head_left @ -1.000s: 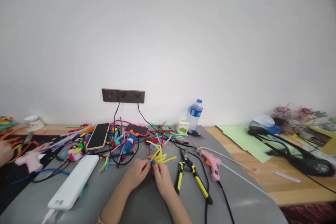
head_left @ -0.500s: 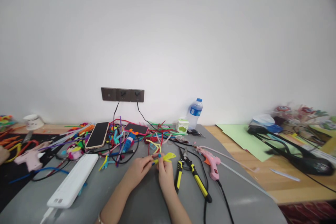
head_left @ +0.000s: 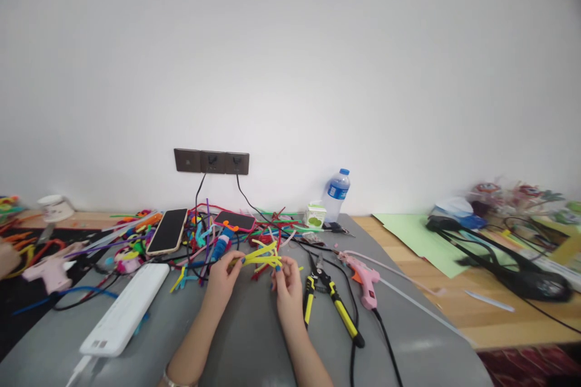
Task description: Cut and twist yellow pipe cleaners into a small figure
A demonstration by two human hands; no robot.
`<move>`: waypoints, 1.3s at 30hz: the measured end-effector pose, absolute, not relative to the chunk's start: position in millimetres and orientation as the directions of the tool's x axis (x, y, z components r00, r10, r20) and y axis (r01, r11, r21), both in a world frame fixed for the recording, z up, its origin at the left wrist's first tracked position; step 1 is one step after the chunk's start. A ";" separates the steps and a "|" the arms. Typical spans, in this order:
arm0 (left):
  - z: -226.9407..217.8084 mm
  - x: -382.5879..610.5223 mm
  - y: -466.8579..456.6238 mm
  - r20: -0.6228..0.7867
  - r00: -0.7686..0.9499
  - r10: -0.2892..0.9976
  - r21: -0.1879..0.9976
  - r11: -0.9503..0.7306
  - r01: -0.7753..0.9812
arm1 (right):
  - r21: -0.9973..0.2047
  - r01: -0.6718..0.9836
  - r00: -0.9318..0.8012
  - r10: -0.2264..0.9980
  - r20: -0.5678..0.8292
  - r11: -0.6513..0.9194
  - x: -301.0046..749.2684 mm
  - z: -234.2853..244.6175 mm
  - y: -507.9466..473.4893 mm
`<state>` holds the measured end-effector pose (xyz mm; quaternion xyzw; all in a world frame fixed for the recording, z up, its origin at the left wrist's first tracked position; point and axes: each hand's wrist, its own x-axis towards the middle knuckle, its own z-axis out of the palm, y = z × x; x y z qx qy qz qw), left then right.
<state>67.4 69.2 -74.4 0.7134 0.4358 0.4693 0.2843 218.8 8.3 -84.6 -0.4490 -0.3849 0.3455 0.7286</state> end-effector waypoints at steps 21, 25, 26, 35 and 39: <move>-74.4 66.9 70.0 0.513 0.226 0.828 0.705 -0.557 0.440 | -0.942 0.010 0.518 0.804 0.291 0.335 223.1 -93.2 5.5; -69.7 67.8 67.8 0.553 0.225 0.802 0.692 -0.592 0.413 | -0.944 -0.012 0.505 0.817 0.280 0.331 223.1 -92.7 5.4; -68.5 68.1 66.8 0.558 0.249 0.791 0.669 -0.607 0.429 | -0.945 -0.018 0.501 0.821 0.275 0.327 223.2 -92.2 5.3; -72.9 79.4 53.5 0.370 0.507 0.778 0.375 -0.625 0.685 | -0.944 -0.059 0.490 0.833 0.256 0.325 222.5 -88.8 5.5; -77.5 81.6 53.1 0.332 0.516 0.789 0.353 -0.612 0.708 | -0.940 -0.070 0.502 0.826 0.255 0.333 222.1 -87.8 5.5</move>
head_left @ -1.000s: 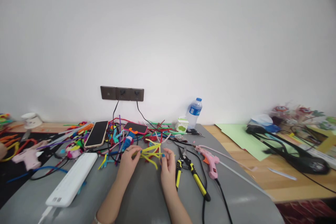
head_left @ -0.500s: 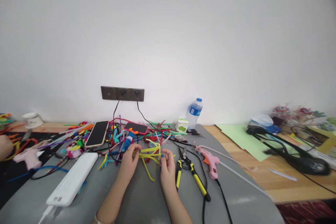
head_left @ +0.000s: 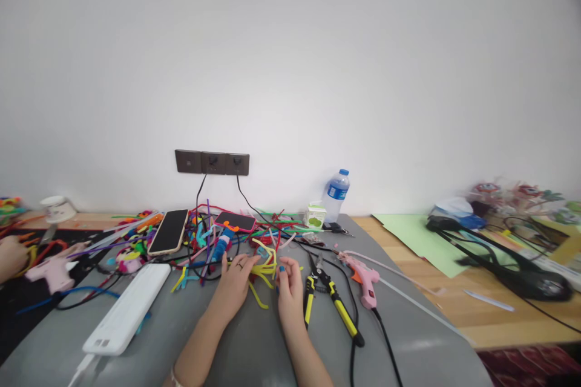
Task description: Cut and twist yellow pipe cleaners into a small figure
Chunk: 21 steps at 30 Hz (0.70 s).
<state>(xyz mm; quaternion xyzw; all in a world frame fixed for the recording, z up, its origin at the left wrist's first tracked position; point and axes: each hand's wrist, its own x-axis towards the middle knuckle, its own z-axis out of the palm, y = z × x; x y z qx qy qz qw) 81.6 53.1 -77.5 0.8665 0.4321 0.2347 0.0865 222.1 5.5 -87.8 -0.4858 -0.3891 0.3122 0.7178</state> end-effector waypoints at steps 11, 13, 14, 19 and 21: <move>-74.3 80.3 54.4 0.360 0.538 0.763 0.321 -0.642 0.696 | -0.932 -0.087 0.521 0.813 0.259 0.352 221.3 -84.8 4.8; -73.3 80.7 53.8 0.362 0.531 0.766 0.333 -0.638 0.694 | -0.934 -0.084 0.538 0.804 0.252 0.348 221.9 -84.6 4.7; -72.4 80.8 53.5 0.361 0.530 0.767 0.343 -0.638 0.689 | -0.935 -0.083 0.551 0.798 0.245 0.344 222.4 -84.8 4.7; -71.9 77.7 54.6 0.404 0.481 0.778 0.458 -0.628 0.630 | -0.932 -0.083 0.591 0.770 0.238 0.352 225.1 -87.9 5.0; -77.1 74.1 56.3 0.468 0.405 0.786 0.523 -0.615 0.590 | -0.934 -0.079 0.589 0.772 0.239 0.349 225.5 -89.3 5.3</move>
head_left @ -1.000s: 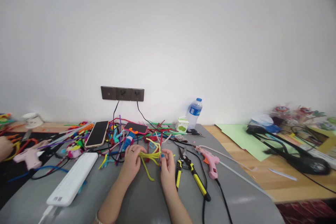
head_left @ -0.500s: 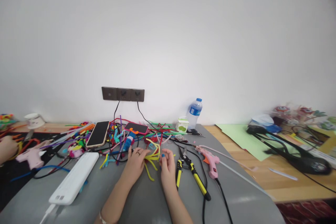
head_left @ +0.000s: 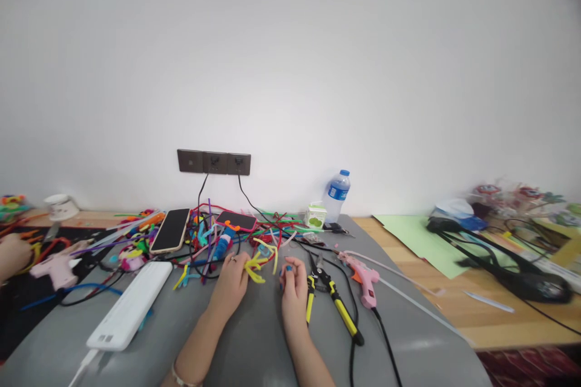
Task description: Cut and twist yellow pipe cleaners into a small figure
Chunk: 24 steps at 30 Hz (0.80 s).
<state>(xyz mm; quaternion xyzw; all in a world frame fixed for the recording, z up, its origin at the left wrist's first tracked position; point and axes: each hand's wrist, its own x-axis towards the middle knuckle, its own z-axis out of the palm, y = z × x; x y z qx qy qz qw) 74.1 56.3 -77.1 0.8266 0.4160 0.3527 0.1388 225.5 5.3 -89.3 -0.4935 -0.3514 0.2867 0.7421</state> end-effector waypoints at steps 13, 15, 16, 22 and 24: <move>-38.8 63.9 24.4 0.059 0.478 0.877 0.339 -0.468 0.816 | -0.911 -0.005 0.577 0.746 0.333 0.411 226.2 -87.4 6.0; -36.1 61.1 19.2 0.003 0.472 0.882 0.283 -0.453 0.845 | -0.906 0.073 0.547 0.742 0.386 0.417 226.7 -86.8 4.5; -35.9 60.8 17.7 0.014 0.482 0.876 0.277 -0.466 0.840 | -0.903 0.110 0.530 0.744 0.408 0.416 226.8 -86.8 3.9; -36.5 70.2 20.1 0.186 0.554 0.811 0.291 -0.584 0.758 | -0.914 0.128 0.462 0.792 0.398 0.385 224.9 -89.4 4.1; -34.4 68.7 26.2 0.232 0.558 0.796 0.342 -0.604 0.720 | -0.919 0.118 0.456 0.802 0.386 0.375 224.4 -89.5 4.5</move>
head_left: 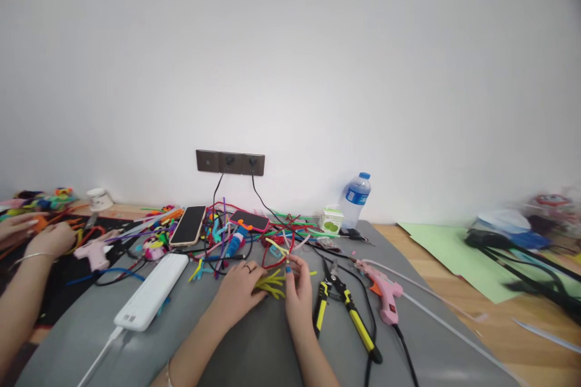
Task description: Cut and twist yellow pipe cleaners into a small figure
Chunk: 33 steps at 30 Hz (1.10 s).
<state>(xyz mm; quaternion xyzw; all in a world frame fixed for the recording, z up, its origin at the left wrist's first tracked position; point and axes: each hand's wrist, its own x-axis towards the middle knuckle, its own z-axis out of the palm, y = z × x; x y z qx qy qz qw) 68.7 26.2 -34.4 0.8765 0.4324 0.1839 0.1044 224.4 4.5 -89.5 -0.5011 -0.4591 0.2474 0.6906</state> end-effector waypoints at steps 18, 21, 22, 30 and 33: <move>2.6 32.4 129.3 0.040 0.104 0.994 0.580 -0.107 0.807 | -0.935 0.086 0.502 0.796 0.339 0.344 224.4 -90.1 6.8; 24.9 20.7 118.6 -0.093 0.162 0.982 0.799 -0.023 0.601 | -0.935 0.083 0.499 0.798 0.339 0.345 224.0 -89.0 6.8; 30.2 18.9 114.3 -0.134 0.181 0.974 0.899 0.042 0.437 | -0.936 0.080 0.497 0.800 0.336 0.343 223.9 -88.8 6.8; 23.1 40.2 94.5 -0.098 0.424 0.901 0.852 0.296 -0.433 | -0.947 0.068 0.487 0.818 0.306 0.313 224.7 -89.1 6.6; 16.6 51.2 95.9 -0.087 0.395 0.915 0.804 0.298 -0.514 | -0.940 0.084 0.496 0.804 0.328 0.331 224.4 -89.2 7.1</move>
